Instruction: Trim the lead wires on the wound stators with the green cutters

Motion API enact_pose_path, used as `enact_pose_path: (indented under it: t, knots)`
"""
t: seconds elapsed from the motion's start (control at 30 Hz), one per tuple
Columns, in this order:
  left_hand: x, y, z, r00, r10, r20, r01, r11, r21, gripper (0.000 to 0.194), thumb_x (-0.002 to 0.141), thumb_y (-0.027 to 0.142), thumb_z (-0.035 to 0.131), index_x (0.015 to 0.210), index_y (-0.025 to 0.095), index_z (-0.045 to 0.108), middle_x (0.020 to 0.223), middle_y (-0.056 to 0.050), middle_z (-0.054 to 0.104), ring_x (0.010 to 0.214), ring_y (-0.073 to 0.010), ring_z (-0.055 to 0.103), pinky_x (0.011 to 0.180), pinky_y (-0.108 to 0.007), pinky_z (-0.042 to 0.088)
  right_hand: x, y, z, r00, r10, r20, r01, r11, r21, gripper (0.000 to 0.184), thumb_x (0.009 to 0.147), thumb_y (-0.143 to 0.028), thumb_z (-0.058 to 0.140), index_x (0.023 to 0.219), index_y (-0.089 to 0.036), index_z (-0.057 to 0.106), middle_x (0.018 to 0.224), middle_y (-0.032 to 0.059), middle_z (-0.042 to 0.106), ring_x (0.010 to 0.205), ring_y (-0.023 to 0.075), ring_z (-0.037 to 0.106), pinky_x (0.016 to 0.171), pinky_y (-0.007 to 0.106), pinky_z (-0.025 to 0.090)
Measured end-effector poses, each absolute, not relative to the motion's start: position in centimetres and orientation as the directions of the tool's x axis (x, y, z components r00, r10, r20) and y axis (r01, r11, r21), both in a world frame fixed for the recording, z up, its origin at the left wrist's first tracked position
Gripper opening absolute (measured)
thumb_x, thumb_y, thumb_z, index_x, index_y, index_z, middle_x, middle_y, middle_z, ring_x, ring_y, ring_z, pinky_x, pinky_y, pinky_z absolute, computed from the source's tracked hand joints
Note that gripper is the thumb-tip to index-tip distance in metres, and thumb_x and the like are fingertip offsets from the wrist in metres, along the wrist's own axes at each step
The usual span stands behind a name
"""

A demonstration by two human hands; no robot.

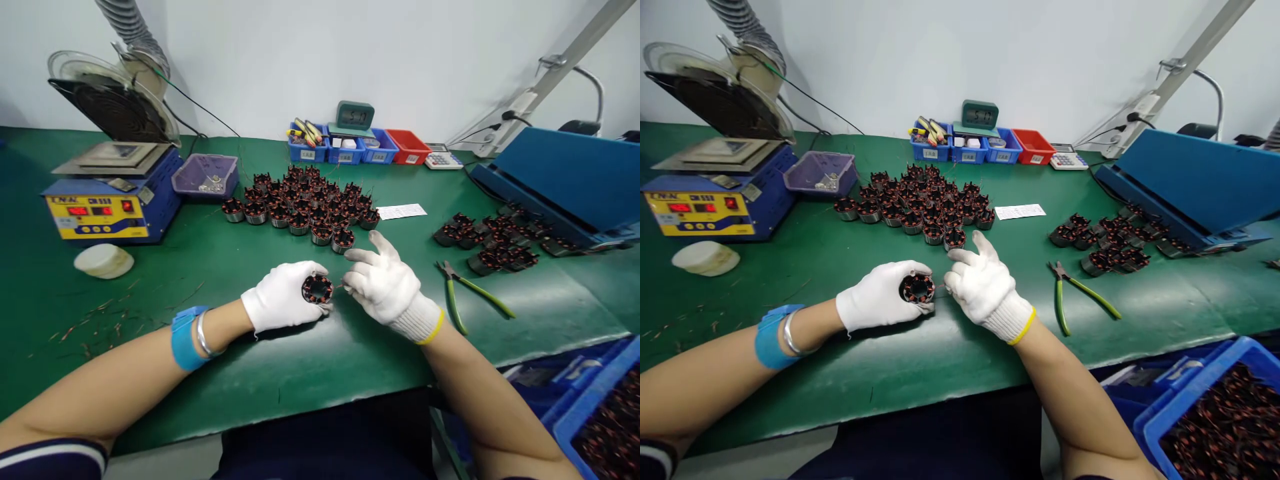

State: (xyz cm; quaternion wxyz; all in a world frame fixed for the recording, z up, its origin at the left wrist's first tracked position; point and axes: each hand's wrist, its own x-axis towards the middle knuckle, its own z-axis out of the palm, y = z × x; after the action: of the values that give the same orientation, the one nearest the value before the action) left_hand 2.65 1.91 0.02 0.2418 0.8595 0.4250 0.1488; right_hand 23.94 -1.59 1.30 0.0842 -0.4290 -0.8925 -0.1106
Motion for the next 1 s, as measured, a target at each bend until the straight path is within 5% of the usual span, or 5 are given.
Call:
enact_pose_path:
  t: [0.13, 0.33, 0.5, 0.73, 1.0]
  knots:
    - [2.3, 2.4, 0.4, 0.590, 0.807, -0.029, 0.742, -0.527, 0.415, 0.051, 0.064, 0.052, 0.068, 0.106, 0.023, 0.062, 0.099, -0.007, 0.066, 0.093, -0.0280, 0.063, 0.083, -0.040, 0.051, 27.0, -2.3, 1.6, -0.499, 0.834, 0.235, 0.864, 0.500, 0.058, 0.020, 0.088, -0.025, 0.049, 0.086, -0.019, 0.069, 0.093, 0.0106, 0.071, 0.106, 0.0262, 0.061, 0.107, 0.049, 0.036]
    - [2.0, 2.8, 0.9, 0.610, 0.792, -0.003, 0.724, -0.557, 0.406, 0.063, 0.063, 0.059, 0.067, 0.113, 0.021, 0.061, 0.106, -0.009, 0.065, 0.099, -0.0296, 0.062, 0.087, -0.041, 0.050, 33.4, -6.6, 0.9, 0.182, 0.970, 0.162, 0.983, -0.179, -0.030, 0.041, 0.089, -0.039, 0.045, 0.110, -0.011, 0.066, 0.111, 0.0198, 0.065, 0.107, 0.0336, 0.059, 0.092, 0.044, 0.047]
    - [2.8, 2.5, 0.2, 0.624, 0.781, -0.007, 0.721, -0.573, 0.391, 0.022, 0.077, 0.035, 0.055, 0.090, 0.023, 0.066, 0.090, -0.005, 0.068, 0.087, -0.0251, 0.064, 0.080, -0.037, 0.050, 35.6, -8.9, 0.3, 0.550, 0.835, 0.000, 0.831, -0.548, 0.090, 0.088, 0.083, -0.070, 0.042, 0.143, -0.006, 0.041, 0.134, 0.0306, 0.049, 0.122, 0.0475, 0.048, 0.092, 0.056, 0.044]
    - [2.4, 2.6, 0.6, 0.556, 0.829, -0.057, 0.773, -0.491, 0.402, 0.021, 0.078, 0.034, 0.052, 0.085, 0.022, 0.068, 0.087, -0.006, 0.069, 0.086, -0.0251, 0.063, 0.079, -0.036, 0.047, 36.0, -9.9, -1.5, 0.467, 0.883, -0.050, 0.883, -0.463, 0.076, 0.105, 0.069, -0.074, 0.056, 0.149, -0.011, 0.031, 0.148, 0.0252, 0.037, 0.124, 0.0466, 0.047, 0.094, 0.057, 0.046]
    - [2.5, 3.2, 0.9, 0.533, 0.834, -0.143, 0.761, -0.399, 0.512, 0.026, 0.081, 0.037, 0.049, 0.085, 0.023, 0.071, 0.089, -0.004, 0.071, 0.088, -0.0223, 0.064, 0.079, -0.033, 0.047, 32.9, -10.2, 0.8, 0.426, 0.881, -0.205, 0.905, -0.412, 0.108, 0.064, 0.080, -0.049, 0.051, 0.138, -0.022, 0.050, 0.119, 0.0161, 0.063, 0.100, 0.0371, 0.064, 0.078, 0.049, 0.052]
